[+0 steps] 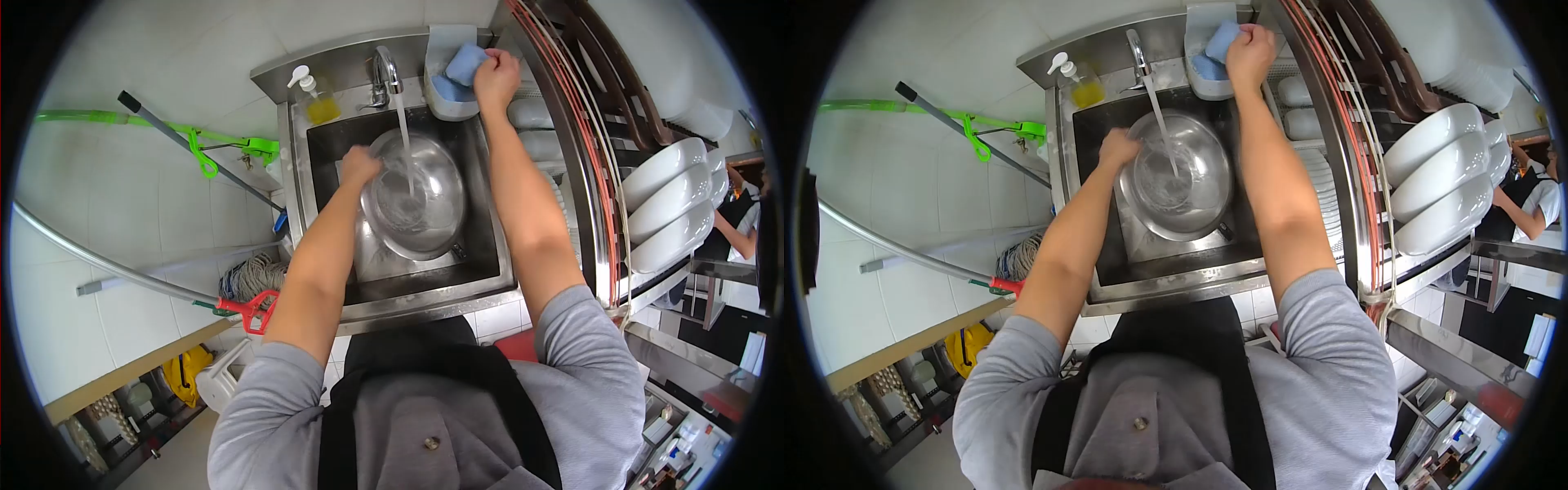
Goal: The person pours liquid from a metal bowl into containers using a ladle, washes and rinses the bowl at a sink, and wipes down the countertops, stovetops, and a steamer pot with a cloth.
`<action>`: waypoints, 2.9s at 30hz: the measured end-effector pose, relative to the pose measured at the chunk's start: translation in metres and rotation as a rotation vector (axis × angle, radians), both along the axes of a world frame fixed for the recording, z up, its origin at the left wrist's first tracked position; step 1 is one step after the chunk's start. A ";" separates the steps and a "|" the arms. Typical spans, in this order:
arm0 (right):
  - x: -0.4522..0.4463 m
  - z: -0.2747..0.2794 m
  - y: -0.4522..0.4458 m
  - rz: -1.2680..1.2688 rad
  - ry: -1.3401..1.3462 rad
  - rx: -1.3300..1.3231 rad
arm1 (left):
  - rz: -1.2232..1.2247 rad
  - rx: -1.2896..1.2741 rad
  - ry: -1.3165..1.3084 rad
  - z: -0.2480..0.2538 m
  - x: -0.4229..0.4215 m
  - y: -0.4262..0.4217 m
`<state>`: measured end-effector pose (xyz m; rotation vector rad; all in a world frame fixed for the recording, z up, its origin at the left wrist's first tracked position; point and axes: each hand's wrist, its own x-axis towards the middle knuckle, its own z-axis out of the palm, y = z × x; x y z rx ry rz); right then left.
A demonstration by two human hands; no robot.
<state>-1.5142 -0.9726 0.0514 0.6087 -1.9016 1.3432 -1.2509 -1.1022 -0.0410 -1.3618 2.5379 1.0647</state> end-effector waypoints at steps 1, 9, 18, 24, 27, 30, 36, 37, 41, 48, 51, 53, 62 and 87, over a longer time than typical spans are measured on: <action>0.015 -0.006 -0.001 0.077 -0.079 0.020 | 0.109 0.076 0.045 -0.037 0.020 -0.008; 0.136 -0.129 -0.043 0.887 -1.333 0.110 | 0.722 0.568 0.415 -0.222 0.120 0.050; 0.131 -0.119 -0.054 0.730 -0.715 1.188 | 0.404 -0.314 0.281 -0.134 0.101 0.067; 0.145 -0.135 -0.018 0.901 -0.716 1.320 | 0.750 1.361 0.643 -0.089 0.019 0.073; 0.168 -0.114 -0.010 0.481 -1.411 0.549 | 0.892 1.524 0.838 -0.078 -0.011 0.081; 0.172 -0.157 -0.017 0.594 -1.773 -0.205 | 0.783 1.539 0.978 -0.066 -0.022 0.089; 0.167 -0.157 -0.019 0.425 -0.975 0.472 | 0.747 1.404 0.924 -0.036 -0.035 0.089; 0.164 -0.170 -0.018 0.480 -1.046 0.530 | 0.734 1.205 0.915 -0.071 -0.047 0.085; 0.166 -0.126 0.014 0.807 -0.531 1.042 | 0.314 0.623 0.662 -0.199 -0.069 0.046; 0.153 -0.117 0.026 0.995 -0.435 1.438 | 0.153 0.014 0.146 -0.109 -0.048 0.020; 0.157 -0.113 0.026 1.032 -0.497 1.118 | 0.124 -0.745 0.055 -0.137 -0.002 0.008; 0.162 -0.080 0.013 0.760 -1.029 0.920 | 0.153 -0.597 -0.097 -0.155 0.020 0.001; 0.099 -0.109 0.000 0.757 -0.351 1.134 | 0.066 -0.051 0.317 -0.076 0.068 -0.020; 0.154 -0.001 -0.036 0.946 -0.049 1.623 | -0.164 -0.269 0.258 0.037 0.080 0.036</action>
